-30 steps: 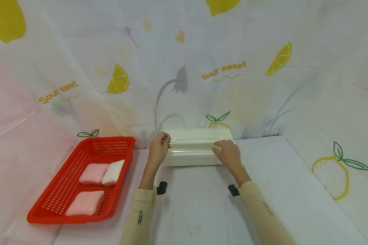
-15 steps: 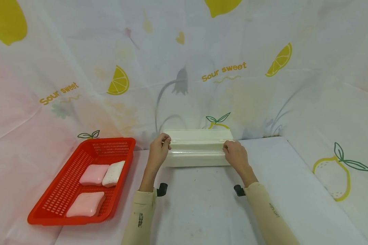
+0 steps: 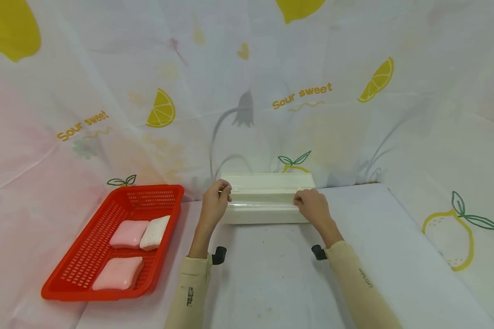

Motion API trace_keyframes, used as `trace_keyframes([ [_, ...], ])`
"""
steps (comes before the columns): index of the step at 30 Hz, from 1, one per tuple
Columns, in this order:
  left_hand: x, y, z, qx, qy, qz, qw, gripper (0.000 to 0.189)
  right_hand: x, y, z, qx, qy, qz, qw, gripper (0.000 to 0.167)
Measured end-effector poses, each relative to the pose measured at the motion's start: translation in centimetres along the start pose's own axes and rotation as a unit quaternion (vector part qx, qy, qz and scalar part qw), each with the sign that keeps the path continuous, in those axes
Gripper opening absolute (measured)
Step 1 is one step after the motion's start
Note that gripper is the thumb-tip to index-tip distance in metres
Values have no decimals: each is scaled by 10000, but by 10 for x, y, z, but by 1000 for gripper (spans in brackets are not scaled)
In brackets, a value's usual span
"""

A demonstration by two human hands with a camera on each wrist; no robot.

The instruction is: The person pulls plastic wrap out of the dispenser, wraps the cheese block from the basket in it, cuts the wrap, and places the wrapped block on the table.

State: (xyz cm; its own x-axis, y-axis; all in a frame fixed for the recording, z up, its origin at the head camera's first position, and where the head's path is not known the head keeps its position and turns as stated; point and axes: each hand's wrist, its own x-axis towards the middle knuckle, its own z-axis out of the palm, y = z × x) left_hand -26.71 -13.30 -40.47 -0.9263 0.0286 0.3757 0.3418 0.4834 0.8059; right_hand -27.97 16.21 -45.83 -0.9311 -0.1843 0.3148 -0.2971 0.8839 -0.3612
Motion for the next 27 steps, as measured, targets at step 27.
trace_keyframes([
  [27,-7,-16,-10,-139,301,-234,9992,10,5,2,-27,2482,-359,-174,9679,10],
])
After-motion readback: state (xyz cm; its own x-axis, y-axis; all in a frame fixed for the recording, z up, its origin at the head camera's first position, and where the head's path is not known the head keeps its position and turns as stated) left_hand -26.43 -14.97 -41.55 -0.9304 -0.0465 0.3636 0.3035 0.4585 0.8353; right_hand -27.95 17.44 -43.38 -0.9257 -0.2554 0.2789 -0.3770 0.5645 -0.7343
